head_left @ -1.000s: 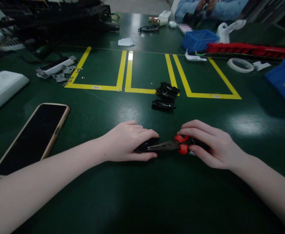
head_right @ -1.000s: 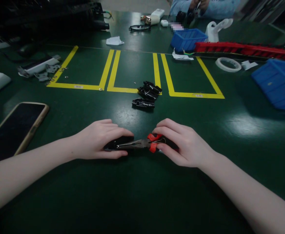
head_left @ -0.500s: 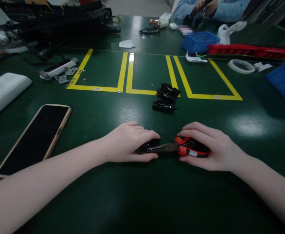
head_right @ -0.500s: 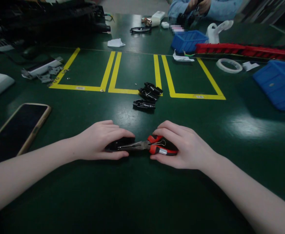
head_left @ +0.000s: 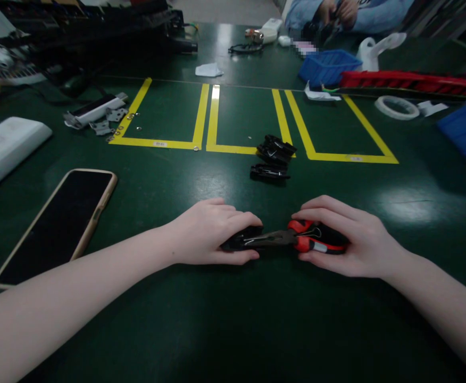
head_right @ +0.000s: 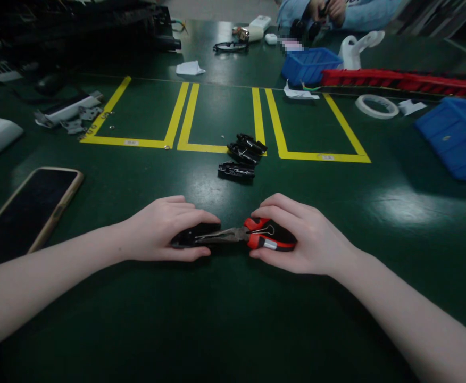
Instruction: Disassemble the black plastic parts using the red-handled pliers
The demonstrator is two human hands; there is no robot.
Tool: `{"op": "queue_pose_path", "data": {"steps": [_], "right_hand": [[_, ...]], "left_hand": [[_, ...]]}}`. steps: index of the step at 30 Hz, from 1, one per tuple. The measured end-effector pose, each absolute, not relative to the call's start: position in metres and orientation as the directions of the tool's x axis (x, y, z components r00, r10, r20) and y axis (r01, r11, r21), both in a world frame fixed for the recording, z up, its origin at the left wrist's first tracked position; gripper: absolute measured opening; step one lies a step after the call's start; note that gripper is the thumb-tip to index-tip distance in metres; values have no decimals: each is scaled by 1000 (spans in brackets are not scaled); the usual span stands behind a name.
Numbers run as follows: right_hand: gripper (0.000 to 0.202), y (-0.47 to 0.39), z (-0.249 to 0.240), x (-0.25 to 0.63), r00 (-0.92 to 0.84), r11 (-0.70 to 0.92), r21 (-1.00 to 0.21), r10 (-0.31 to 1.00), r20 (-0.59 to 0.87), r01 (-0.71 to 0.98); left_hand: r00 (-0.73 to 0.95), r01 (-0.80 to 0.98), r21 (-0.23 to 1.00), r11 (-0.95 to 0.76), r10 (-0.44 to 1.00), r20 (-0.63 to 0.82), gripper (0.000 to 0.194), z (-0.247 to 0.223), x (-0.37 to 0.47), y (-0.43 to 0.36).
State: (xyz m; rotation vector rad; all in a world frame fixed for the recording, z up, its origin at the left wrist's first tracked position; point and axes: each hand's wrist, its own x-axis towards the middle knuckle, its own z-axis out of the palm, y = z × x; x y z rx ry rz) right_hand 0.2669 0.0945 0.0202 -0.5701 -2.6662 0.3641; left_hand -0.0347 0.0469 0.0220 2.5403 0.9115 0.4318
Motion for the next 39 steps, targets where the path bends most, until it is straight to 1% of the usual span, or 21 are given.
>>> {"op": "queue_pose_path", "data": {"steps": [3,8,13,21,27,32,36,39], "right_hand": [[41,94,21,267,-825,862,-347,477,303,370],[42,95,21,267,-851,891,-324,420,316,319],[43,96,21,267,-861,905,-305,392,325,297],[40,92,21,264,-852,893,-323,416,318,315],[41,91,18,262,-856,897,-298,415,309,327],[39,92,18,263,-853,888,-314,429,296,337],[40,92,18,264,-854,906,-254,410,321,340],[42,92,17,264,-857,917,-199,395,330,345]], "left_hand": [[739,538,471,-699,660,134,39,23,-35,47],[745,538,465,-703,655,129,39,24,-34,47],[745,537,462,-706,654,133,39,24,-34,47],[741,524,473,-709,653,158,43,23,-35,47],[743,516,482,-708,650,159,43,23,-35,48],[717,507,553,-661,680,155,44,23,-36,48],[699,501,611,-613,703,132,45,25,-35,47],[681,507,643,-573,724,108,40,27,-34,46]]}}
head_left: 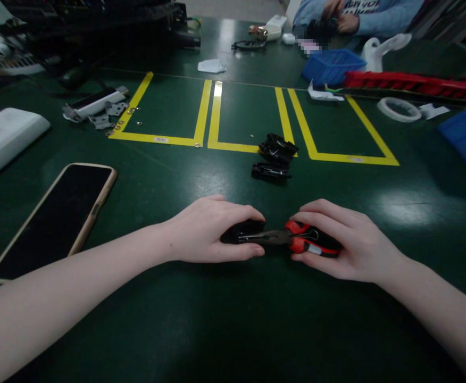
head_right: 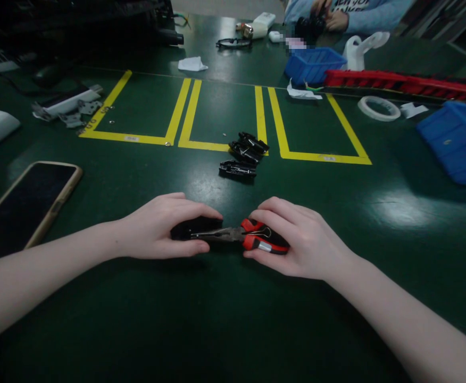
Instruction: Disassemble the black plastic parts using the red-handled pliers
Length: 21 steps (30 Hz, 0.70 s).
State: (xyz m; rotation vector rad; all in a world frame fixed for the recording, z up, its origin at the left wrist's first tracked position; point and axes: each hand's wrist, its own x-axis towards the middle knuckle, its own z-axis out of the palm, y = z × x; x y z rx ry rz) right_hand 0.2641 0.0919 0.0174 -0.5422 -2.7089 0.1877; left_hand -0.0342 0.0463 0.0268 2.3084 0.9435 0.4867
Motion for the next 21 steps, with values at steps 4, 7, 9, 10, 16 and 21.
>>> {"op": "queue_pose_path", "data": {"steps": [4,7,9,10,16,21], "right_hand": [[42,91,16,265,-855,919,-154,394,336,363],[42,90,16,264,-855,921,-135,389,342,365],[42,90,17,264,-855,921,-125,390,341,370],[41,90,17,264,-855,920,-118,390,342,373],[43,90,17,265,-851,923,-107,383,360,370],[50,92,14,269,-839,925,-108,377,393,365]], "left_hand": [[675,512,665,-544,733,80,33,29,-33,46],[671,517,673,-528,739,64,33,30,-33,45],[663,520,681,-515,746,58,33,30,-33,45],[660,520,686,-508,749,54,33,30,-33,45],[645,502,730,-463,763,40,34,30,-33,46],[634,500,745,-442,773,33,32,31,-32,45]]}}
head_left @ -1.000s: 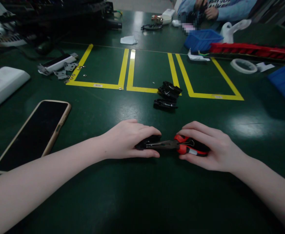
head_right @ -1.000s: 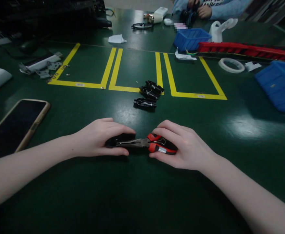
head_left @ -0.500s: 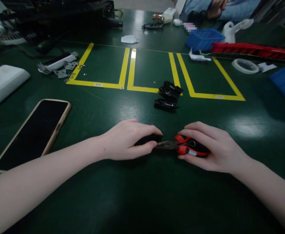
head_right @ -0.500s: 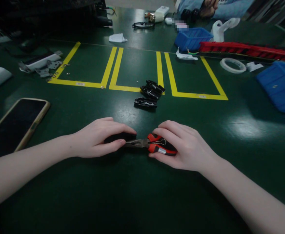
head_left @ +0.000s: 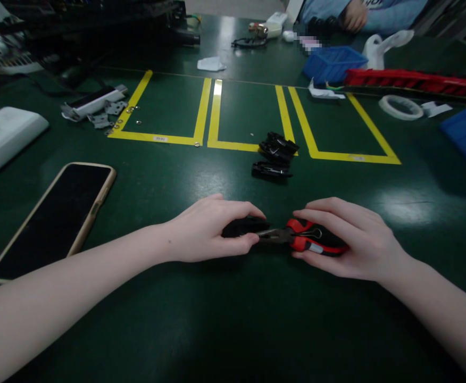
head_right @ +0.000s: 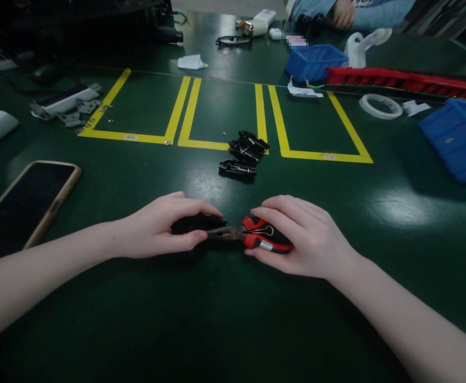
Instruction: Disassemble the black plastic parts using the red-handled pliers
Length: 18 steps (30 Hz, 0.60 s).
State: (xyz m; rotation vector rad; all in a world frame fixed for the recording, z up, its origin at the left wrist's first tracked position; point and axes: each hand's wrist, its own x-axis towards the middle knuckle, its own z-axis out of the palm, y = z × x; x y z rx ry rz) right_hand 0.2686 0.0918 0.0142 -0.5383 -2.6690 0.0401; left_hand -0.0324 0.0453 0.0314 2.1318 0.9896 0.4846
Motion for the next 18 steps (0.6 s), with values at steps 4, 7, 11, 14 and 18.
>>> {"op": "queue_pose_path", "data": {"steps": [4,7,11,14,18], "right_hand": [[51,92,16,270,-829,926,-111,372,418,360],[49,92,19,269,-830,931,-73,354,431,358],[45,92,21,268,-832,937,-27,323,451,348],[44,91,20,267,-833,939,-28,317,454,342],[45,91,18,267,-830,933,-50,341,442,357]], "left_hand": [[621,496,769,-403,784,10,32,33,-33,46],[628,477,794,-377,778,-7,34,33,-33,46],[621,468,804,-368,784,-2,35,32,-33,47],[632,466,803,-373,775,-8,35,32,-34,48],[657,459,807,-371,753,-28,36,34,-35,48]]}}
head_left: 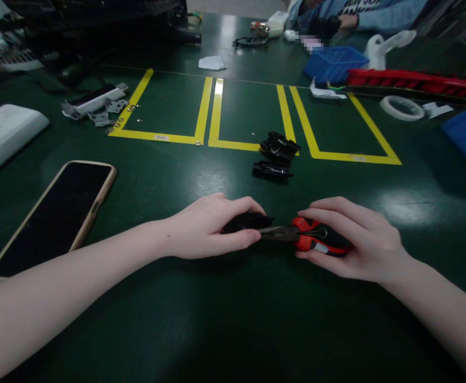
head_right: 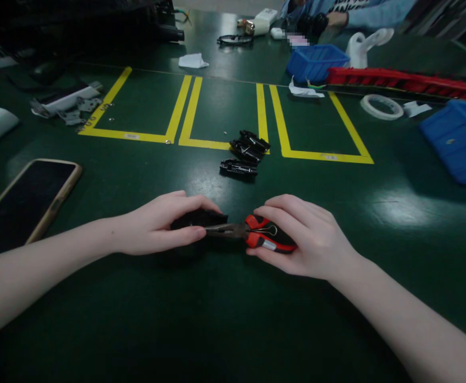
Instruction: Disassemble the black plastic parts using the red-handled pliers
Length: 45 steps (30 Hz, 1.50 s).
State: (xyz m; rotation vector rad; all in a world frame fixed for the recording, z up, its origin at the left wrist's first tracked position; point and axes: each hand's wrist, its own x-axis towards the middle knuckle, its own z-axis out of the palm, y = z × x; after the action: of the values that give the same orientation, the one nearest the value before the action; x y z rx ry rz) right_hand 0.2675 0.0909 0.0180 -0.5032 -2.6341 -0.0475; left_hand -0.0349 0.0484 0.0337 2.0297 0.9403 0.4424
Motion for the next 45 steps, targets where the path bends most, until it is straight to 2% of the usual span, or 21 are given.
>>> {"op": "queue_pose_path", "data": {"steps": [5,11,21,36,45], "right_hand": [[40,91,18,267,-837,923,-84,378,395,376],[41,94,19,267,-855,934,-18,335,395,358],[41,96,19,266,-866,933,7,331,376,359],[47,97,16,272,-840,927,-90,370,398,365],[46,96,20,269,-826,929,-118,367,427,352]], "left_hand": [[655,478,787,-390,755,-24,37,33,-35,48],[692,480,782,-397,720,-59,42,34,-38,50],[658,498,782,-375,751,-59,38,35,-35,46],[654,481,821,-307,750,-103,51,41,-36,48],[650,461,833,-305,756,-83,51,38,-36,49]]}}
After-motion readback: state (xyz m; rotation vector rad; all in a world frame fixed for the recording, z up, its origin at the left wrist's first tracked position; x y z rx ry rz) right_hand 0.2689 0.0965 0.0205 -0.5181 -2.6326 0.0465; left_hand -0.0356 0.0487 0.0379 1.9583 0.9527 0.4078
